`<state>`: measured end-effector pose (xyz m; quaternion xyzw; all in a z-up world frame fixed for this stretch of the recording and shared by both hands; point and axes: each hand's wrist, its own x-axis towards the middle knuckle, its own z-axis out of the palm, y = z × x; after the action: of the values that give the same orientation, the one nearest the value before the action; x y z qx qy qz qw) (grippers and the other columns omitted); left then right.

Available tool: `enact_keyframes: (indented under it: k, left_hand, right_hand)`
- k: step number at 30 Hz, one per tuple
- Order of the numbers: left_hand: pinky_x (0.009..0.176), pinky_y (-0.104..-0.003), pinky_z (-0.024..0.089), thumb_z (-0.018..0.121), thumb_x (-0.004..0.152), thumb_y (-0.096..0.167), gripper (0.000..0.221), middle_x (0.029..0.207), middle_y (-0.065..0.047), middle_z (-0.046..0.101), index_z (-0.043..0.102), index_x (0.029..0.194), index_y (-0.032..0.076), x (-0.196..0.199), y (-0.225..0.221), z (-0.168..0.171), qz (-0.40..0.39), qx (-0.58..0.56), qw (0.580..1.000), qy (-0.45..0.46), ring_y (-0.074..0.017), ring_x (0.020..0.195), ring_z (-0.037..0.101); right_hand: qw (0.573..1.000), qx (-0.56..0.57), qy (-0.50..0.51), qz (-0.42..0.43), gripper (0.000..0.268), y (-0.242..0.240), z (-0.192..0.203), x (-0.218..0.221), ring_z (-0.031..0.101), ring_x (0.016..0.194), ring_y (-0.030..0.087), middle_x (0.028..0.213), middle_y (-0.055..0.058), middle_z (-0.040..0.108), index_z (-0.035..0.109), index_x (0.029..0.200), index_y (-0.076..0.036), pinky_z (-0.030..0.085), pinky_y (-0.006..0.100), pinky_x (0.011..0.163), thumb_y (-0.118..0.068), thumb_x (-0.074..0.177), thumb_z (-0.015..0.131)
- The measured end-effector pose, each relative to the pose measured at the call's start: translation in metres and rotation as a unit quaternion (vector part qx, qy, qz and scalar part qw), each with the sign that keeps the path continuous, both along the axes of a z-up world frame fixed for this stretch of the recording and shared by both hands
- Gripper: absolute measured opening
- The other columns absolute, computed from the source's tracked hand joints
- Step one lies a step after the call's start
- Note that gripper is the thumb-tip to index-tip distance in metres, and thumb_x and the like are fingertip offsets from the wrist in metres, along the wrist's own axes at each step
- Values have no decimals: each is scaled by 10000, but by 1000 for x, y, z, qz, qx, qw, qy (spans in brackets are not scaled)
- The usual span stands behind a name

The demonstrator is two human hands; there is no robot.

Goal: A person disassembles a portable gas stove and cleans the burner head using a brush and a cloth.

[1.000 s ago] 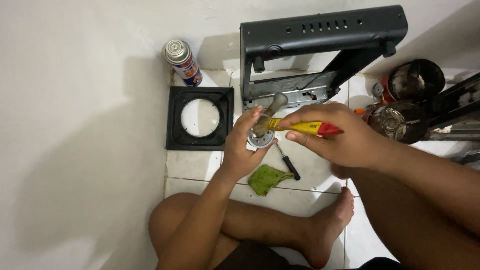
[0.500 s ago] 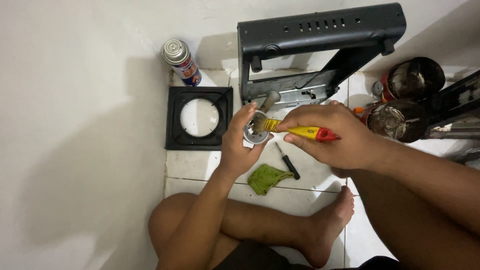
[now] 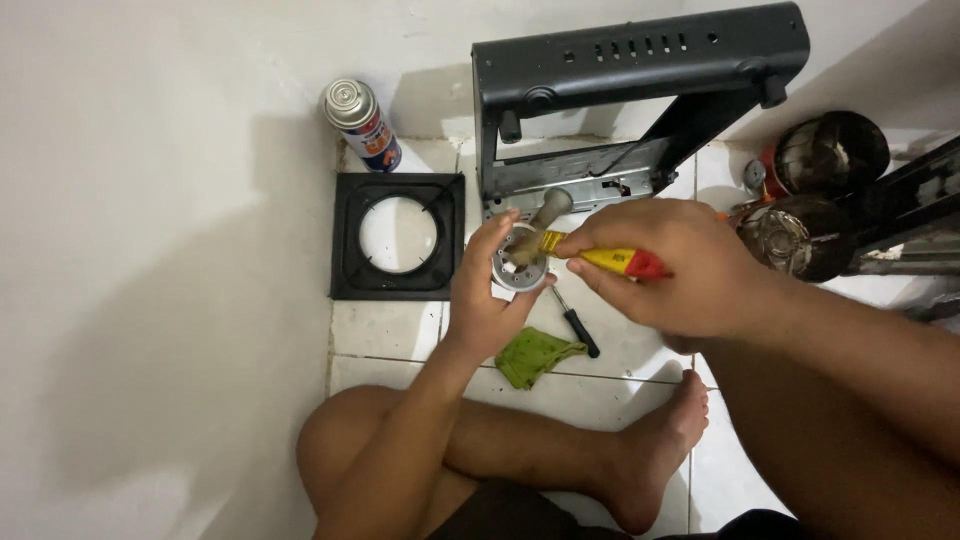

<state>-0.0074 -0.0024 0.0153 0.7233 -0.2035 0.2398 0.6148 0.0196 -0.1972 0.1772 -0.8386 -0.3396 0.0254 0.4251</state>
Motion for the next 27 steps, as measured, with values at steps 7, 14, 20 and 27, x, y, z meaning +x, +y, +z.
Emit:
enact_keyframes:
  k: [7, 14, 20, 27]
  left_hand:
    - [1129, -512, 445, 870, 832, 49, 793, 1439, -187, 546, 417, 1481, 0, 0, 0, -4, 9, -18, 999, 27, -379, 1360, 547]
    - [1123, -499, 454, 887, 816, 53, 790, 1405, -200, 575, 433, 1459, -13, 7, 5, -15, 24, -23, 999, 30, -392, 1345, 559]
    - [1115, -491, 470, 869, 819, 18, 763, 1413, -184, 593, 455, 1459, 11, 5, 8, -10, 18, -8, 999, 40, -380, 1343, 569]
    - [1108, -523, 472, 886, 817, 72, 768, 1388, -201, 598, 462, 1452, -9, 9, 9, -10, 35, 18, 999, 23, -394, 1313, 585]
  right_hand:
    - [994, 82, 60, 31, 130, 1, -14, -1, 783, 864, 330, 919, 154, 781, 769, 971, -55, 591, 439, 817, -21, 846, 752]
    - [993, -3, 101, 58, 168, 2, -2, 5, 529, 362, 50, 578, 2, 717, 773, 990, -79, 384, 173, 342, -33, 831, 749]
    - [994, 54, 85, 45, 142, 9, -1, -3, 776, 912, 319, 952, 163, 779, 767, 951, -50, 579, 446, 859, 26, 838, 727]
    - [991, -124, -29, -43, 155, -1, 1, 3, 748, 923, 381, 1052, 192, 758, 769, 996, -44, 587, 458, 808, -24, 842, 777]
